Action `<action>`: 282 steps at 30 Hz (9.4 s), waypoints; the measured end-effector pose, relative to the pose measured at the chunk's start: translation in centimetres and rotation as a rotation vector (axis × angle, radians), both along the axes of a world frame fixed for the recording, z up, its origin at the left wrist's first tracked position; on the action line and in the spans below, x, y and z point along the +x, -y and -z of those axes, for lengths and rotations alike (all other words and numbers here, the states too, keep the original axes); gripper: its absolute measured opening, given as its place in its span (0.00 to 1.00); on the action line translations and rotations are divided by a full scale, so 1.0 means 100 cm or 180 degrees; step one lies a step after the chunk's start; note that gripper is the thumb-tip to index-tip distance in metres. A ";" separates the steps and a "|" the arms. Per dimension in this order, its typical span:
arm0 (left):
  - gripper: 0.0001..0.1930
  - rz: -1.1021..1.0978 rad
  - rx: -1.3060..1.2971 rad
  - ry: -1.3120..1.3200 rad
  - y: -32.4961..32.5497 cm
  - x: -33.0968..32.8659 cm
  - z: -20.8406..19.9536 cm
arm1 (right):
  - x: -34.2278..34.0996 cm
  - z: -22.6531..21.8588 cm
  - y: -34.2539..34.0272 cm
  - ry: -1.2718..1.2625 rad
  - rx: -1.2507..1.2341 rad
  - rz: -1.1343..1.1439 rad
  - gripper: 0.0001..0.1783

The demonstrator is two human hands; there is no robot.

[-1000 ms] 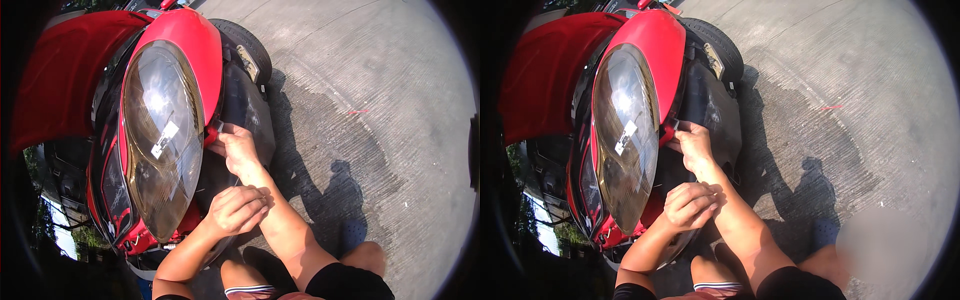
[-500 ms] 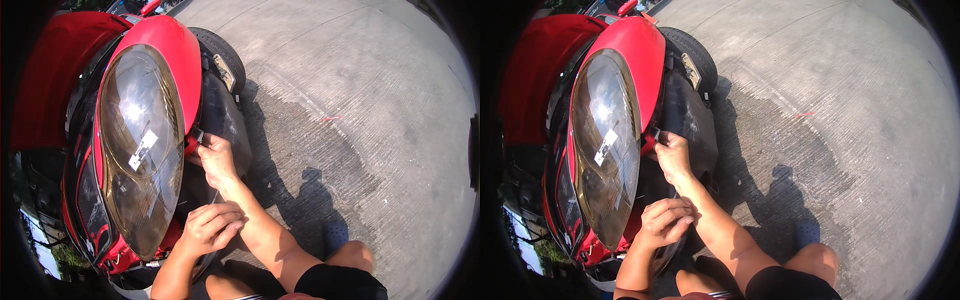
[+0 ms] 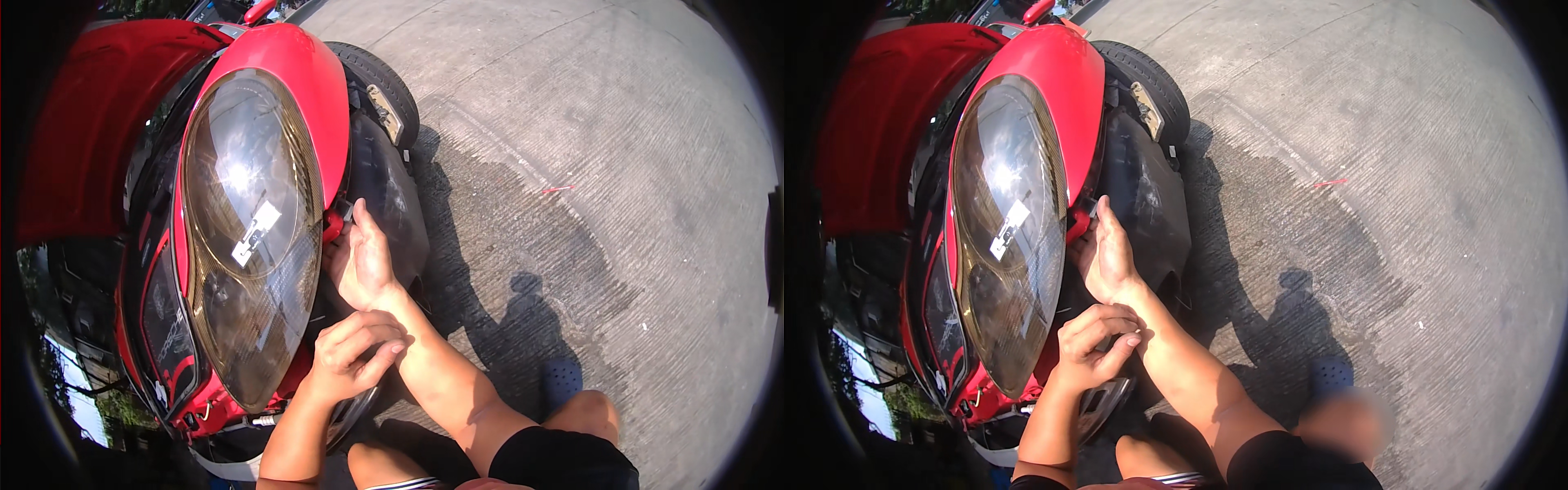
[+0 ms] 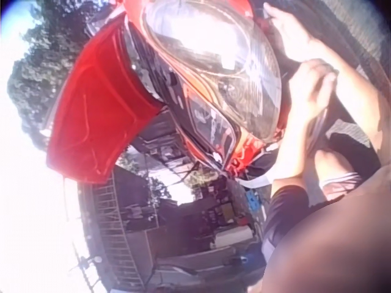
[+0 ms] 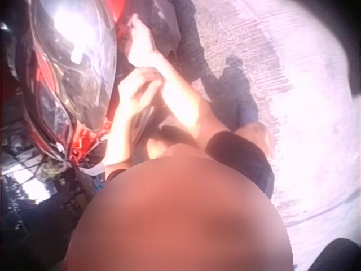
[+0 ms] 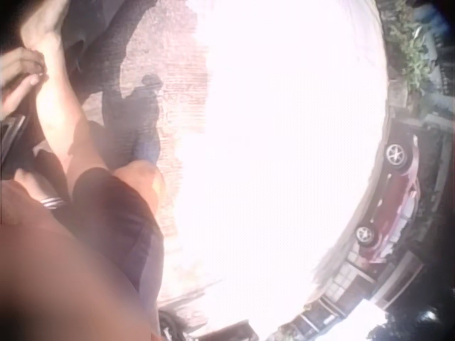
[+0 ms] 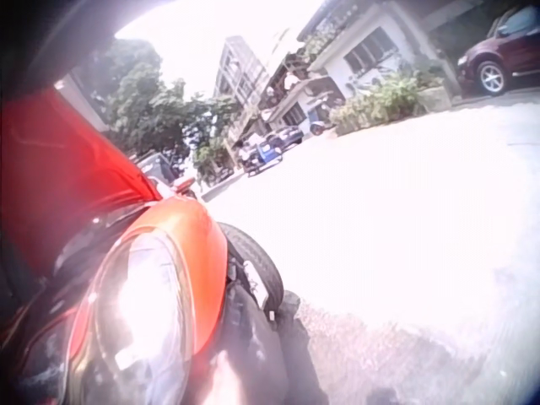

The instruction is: The person kneels beside a red motorcycle and repeatedly attempts to align and secure the front headlight assembly. They press the headlight into place, adjust its position, and manipulate small clips or fasteners along the edge to secure it to the fairing.

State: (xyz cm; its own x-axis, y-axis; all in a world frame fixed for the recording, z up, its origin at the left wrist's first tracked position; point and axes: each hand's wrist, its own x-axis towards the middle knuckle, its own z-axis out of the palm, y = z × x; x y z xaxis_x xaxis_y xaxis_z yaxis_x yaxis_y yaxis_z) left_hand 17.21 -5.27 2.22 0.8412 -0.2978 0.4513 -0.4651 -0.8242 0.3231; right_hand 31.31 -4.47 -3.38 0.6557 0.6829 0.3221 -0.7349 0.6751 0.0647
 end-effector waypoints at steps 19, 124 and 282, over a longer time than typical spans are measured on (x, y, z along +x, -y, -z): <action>0.08 0.0004 -0.0060 -0.0133 -0.010 0.000 0.007 | -0.017 -0.016 -0.001 -0.0491 0.0005 0.0464 0.34; 0.14 -0.0190 0.0182 -0.0309 -0.016 -0.005 0.015 | -0.027 -0.003 0.001 0.0177 -0.1155 0.1312 0.30; 0.10 -0.0257 -0.0024 -0.0283 -0.011 -0.001 0.003 | -0.026 -0.007 -0.008 -0.0426 -0.0472 0.1180 0.20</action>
State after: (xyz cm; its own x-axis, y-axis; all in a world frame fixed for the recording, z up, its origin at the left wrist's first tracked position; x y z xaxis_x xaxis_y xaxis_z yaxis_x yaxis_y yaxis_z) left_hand 17.10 -4.19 1.91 0.8991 -0.2244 0.3760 -0.3667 -0.8551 0.3665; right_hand 28.69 -3.71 -2.72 0.8951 0.4255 0.1335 -0.4323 0.9014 0.0254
